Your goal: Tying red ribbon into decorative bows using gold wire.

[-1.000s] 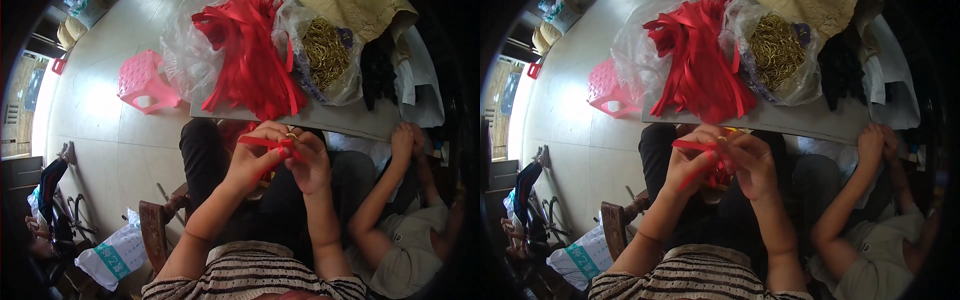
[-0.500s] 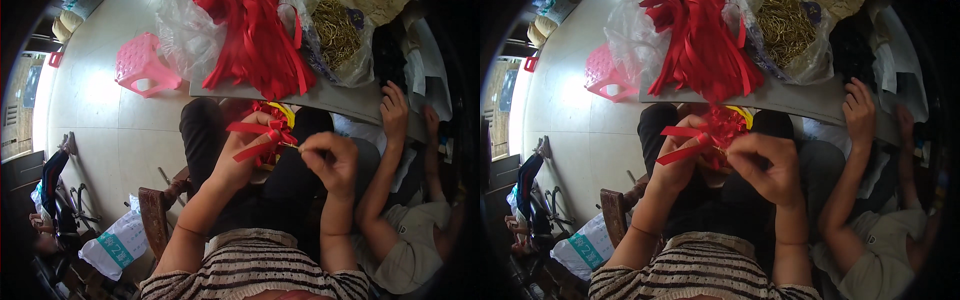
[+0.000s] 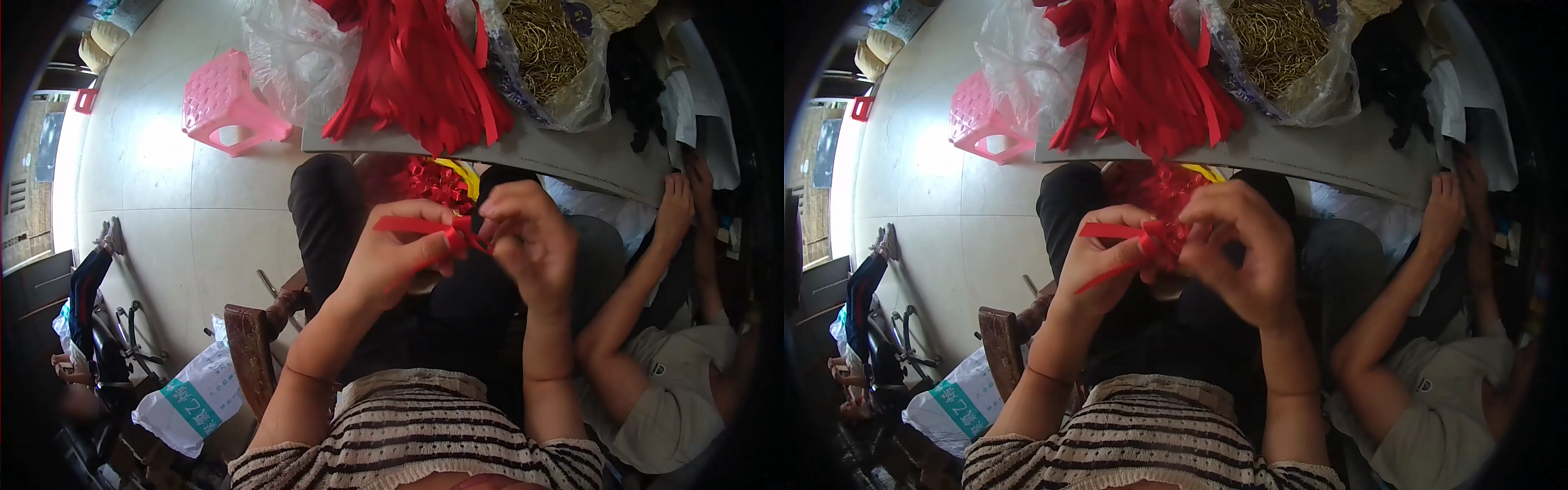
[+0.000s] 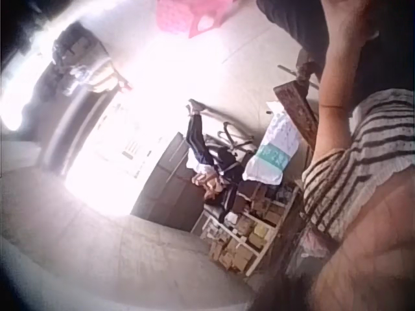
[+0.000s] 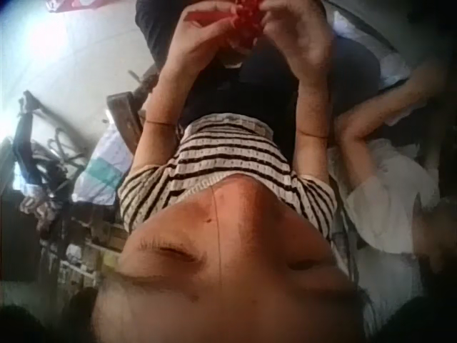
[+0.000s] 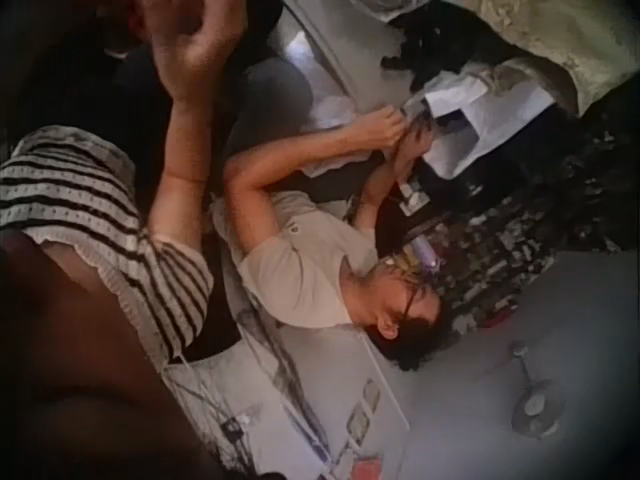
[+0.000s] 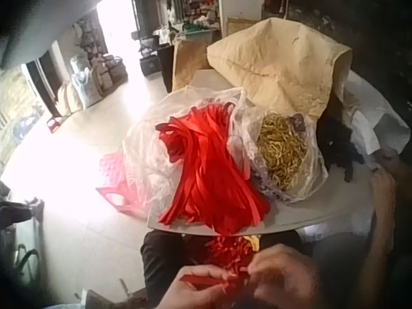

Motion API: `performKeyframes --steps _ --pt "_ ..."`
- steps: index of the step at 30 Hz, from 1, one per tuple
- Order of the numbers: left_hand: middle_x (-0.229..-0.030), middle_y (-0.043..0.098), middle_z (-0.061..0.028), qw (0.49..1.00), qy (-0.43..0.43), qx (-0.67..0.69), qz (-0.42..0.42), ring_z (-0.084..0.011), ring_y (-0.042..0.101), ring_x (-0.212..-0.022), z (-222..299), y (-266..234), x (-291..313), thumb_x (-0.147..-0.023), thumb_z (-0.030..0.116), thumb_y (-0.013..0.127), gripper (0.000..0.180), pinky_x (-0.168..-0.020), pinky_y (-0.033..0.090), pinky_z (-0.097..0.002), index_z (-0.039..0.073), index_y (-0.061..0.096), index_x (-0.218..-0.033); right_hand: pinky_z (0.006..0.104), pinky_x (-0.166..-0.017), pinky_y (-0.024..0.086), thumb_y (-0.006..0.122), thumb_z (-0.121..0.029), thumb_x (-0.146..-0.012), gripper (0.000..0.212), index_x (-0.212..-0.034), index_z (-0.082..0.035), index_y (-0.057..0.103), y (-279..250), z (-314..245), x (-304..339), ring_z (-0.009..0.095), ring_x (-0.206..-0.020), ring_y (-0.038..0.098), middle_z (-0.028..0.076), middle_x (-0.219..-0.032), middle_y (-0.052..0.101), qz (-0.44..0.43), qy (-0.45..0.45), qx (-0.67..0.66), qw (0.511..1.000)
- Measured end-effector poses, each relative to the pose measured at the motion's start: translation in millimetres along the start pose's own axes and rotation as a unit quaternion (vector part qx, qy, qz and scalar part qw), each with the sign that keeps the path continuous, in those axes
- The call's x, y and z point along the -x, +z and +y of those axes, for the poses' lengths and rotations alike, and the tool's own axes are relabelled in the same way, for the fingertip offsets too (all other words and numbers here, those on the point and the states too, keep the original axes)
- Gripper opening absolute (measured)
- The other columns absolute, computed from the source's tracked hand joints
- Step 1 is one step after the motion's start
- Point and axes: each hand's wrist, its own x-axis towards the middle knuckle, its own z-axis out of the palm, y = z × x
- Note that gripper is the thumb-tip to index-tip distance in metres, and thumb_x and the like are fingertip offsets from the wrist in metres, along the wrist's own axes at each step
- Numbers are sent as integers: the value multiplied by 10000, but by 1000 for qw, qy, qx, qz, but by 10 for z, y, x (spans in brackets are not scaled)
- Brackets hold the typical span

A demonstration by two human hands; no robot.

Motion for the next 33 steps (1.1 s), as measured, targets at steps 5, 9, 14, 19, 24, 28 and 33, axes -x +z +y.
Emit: performKeyframes --steps 5,9,14,19,24,28,33 --pt "-789 627 -59 998 44 -48 22 -98 598 -675 4 53 20 -822 71 658 175 -600 487 -213 -39 598 -944 224 -564 497 667 46 -745 148 -889 19 647 -1 -58 185 123 -689 629 89 -798 650 2 -90 220 971" --pt "-806 616 -49 963 122 -232 59 -80 585 -712 35 100 55 -818 45 646 152 -631 483 -211 -45 590 -927 220 -574 513 638 48 -776 120 -897 53 640 -80 -170 216 137 -656 647 91 -782 654 -12 159 -32 987" --pt "-811 604 -47 927 181 -327 -21 -76 578 -735 88 67 76 -781 -25 639 125 -681 475 -211 -34 579 -890 213 -582 521 635 57 -776 84 -860 60 632 -124 -203 171 127 -655 650 87 -758 652 -56 203 -56 976" --pt "-851 597 -49 964 106 -179 -165 -103 578 -834 87 -13 61 -765 -45 634 135 -748 471 -234 -25 579 -887 202 -543 493 658 51 -753 71 -769 30 593 -197 -197 155 98 -618 629 55 -684 635 -169 214 -74 959" --pt "-928 574 -67 973 64 -200 -93 -104 561 -869 20 17 97 -771 -33 646 192 -764 468 -236 -16 564 -944 205 -516 455 679 7 -751 100 -783 13 585 -135 -134 258 70 -591 593 52 -681 616 -125 86 135 979" --pt "-960 560 -75 934 212 -285 -28 -94 549 -883 -116 115 44 -769 -3 672 227 -747 472 -237 -6 558 -965 210 -517 454 653 17 -773 99 -809 10 562 6 -32 356 72 -611 590 60 -726 604 -12 60 67 996" --pt "-832 588 -68 948 201 -244 33 -111 581 -742 -149 66 50 -729 -12 693 172 -605 473 -255 -7 593 -868 224 -533 465 650 29 -782 102 -812 18 553 122 26 412 94 -631 588 93 -781 605 53 81 -88 991"
